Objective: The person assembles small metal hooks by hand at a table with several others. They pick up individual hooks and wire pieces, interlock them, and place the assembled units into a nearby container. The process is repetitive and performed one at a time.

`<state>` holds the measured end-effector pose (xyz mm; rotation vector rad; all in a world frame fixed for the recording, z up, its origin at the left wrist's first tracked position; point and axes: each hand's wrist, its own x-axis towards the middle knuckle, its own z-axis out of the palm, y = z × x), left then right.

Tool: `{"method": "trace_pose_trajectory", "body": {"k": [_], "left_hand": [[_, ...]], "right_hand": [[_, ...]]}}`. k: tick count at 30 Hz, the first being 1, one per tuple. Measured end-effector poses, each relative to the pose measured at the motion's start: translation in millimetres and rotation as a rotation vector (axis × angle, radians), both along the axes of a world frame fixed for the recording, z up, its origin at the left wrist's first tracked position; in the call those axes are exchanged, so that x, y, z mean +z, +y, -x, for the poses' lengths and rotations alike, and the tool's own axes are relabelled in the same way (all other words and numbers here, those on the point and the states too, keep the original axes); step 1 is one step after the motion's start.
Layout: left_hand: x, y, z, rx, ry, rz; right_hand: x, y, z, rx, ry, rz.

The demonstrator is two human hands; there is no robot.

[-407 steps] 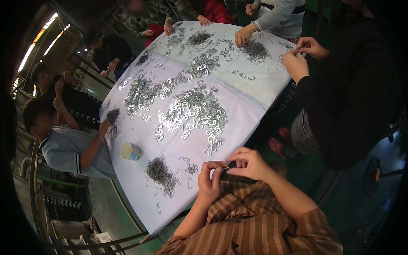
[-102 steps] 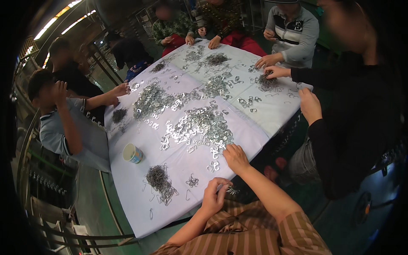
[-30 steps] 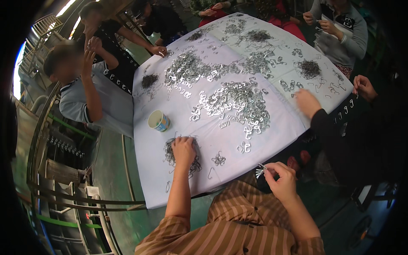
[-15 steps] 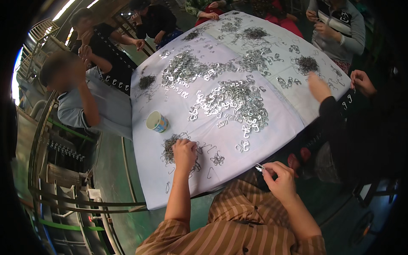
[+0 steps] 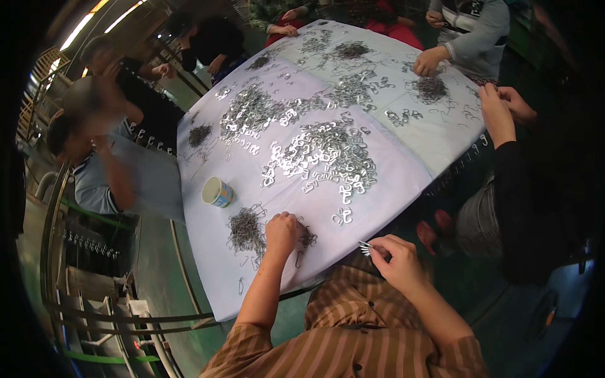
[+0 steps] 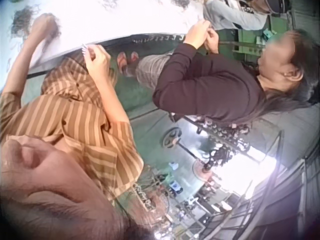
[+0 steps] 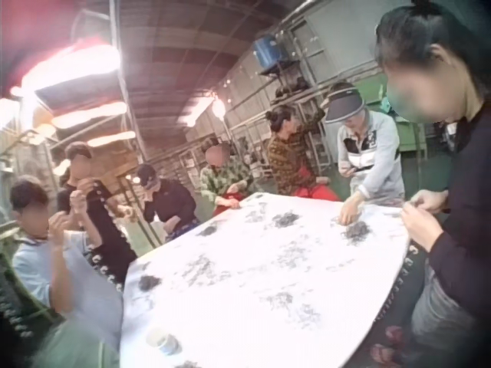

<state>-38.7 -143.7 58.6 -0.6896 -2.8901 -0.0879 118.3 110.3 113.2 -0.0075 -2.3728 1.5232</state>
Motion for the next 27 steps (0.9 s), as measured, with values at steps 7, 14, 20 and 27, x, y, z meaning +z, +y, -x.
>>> {"method": "trace_pose_trajectory", "body": {"k": [7, 14, 20, 27], "left_hand": [[31, 32, -25, 0.003, -0.202, -0.708], [60, 92, -81, -0.377, -0.457, -1.081], [55, 101, -86, -0.405, -0.419, -1.021], [53, 99, -85, -0.492, -0.445, -1.027]], "right_hand": [[0, 2, -3, -0.013, -0.046, 0.027], [-5, 2, -3, -0.016, -0.014, 0.059], [-4, 3, -4, -0.021, -0.017, 0.054], [-10, 4, 0, 0.008, 0.000, 0.021]]}}
